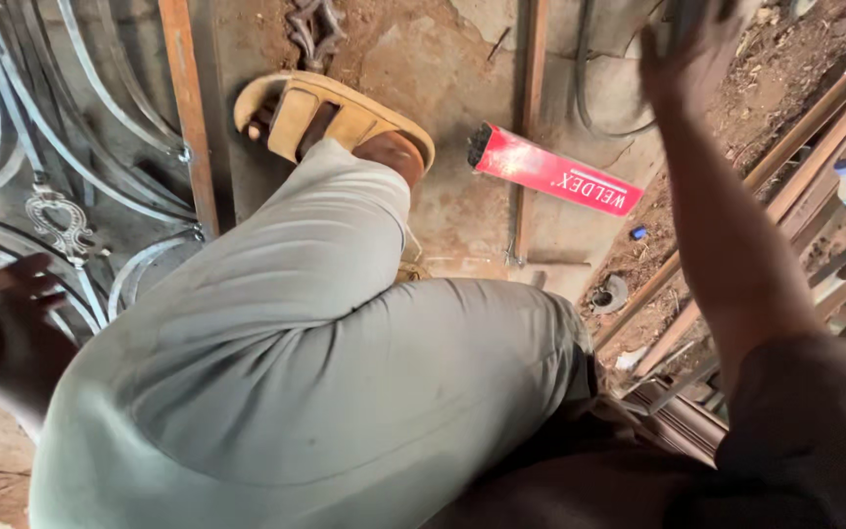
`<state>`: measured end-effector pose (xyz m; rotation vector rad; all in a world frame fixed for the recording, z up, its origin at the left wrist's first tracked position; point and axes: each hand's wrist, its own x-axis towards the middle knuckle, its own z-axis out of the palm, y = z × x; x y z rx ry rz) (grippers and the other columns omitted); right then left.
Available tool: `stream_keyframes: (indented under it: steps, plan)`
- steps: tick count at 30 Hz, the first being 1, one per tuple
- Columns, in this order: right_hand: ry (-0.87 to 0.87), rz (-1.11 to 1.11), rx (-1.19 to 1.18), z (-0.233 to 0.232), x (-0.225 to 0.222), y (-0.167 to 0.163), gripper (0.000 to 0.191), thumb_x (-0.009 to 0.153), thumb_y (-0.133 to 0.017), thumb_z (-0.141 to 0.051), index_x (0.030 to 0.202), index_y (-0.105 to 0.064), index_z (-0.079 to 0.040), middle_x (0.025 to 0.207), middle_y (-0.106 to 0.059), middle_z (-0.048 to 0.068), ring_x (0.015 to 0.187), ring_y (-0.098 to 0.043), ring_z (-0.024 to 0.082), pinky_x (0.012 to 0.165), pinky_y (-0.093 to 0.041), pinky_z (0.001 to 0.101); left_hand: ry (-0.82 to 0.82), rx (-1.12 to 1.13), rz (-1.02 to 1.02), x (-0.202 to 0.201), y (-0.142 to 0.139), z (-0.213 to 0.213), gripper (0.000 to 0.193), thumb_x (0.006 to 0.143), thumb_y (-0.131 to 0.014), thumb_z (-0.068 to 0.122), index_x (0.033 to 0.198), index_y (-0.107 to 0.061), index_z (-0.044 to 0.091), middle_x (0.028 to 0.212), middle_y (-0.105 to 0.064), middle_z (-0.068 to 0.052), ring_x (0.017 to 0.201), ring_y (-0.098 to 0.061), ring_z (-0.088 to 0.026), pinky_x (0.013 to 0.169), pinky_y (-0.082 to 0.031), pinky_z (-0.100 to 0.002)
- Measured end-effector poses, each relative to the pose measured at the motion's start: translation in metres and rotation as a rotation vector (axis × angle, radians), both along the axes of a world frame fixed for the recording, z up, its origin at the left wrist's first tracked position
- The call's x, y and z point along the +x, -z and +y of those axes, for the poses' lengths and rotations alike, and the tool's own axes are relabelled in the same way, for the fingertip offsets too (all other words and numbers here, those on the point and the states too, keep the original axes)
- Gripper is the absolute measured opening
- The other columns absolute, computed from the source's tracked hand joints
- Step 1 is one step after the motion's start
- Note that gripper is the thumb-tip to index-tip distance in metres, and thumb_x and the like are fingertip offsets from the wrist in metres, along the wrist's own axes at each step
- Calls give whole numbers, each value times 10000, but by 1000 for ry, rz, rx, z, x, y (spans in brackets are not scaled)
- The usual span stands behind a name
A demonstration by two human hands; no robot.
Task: The person welds decorative metal gate panels laid on the ground, holding an electrode holder in one hand and positioning the workpiece with the other. They strike arcs producing sparks and smoke, reposition the electrode, adjust the panels, and continue welding along the frames.
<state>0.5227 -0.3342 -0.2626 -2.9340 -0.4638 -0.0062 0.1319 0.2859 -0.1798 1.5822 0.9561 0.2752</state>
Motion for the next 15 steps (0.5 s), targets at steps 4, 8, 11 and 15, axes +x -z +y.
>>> stream_keyframes:
  steps: [4, 8, 11, 15]
  plan:
    - [-264, -66, -126, 64, -67, -25, 591, 925, -861, -321, 1413, -602, -112, 1424, -514, 303, 1326, -474, 457, 1093, -393, 547, 62, 41, 50, 23, 0, -34, 310, 1192, -627, 207, 1417, -646, -6, 1127, -751, -134, 939, -717, -141, 783, -589, -257]
    - [-298, 520, 100, 136, -115, -26, 272, 849, -802, -261, 1105, -755, -182, 1205, -650, 102, 1125, -605, 348, 889, -519, 465, -13, -174, 14, 70, 3, -82, 303, 1109, -619, 215, 1338, -636, 17, 1066, -767, -98, 862, -711, -110, 755, -575, -248]
    - [-337, 527, -159, 168, -117, -22, 149, 738, -800, -296, 850, -790, -197, 1092, -629, 106, 1053, -609, 349, 873, -539, 469, 7, -83, 31, 93, -10, -112, 358, 1100, -652, 236, 1342, -662, -27, 1041, -752, -86, 921, -669, -87, 799, -551, -241]
    - [-585, 562, -435, 181, -100, -26, 137, 850, -733, -286, 879, -770, -157, 1105, -659, 73, 1029, -675, 288, 849, -586, 426, -116, -124, 118, 100, -32, -132, 323, 1054, -656, 208, 1259, -712, -35, 953, -755, -101, 849, -644, -98, 719, -522, -255]
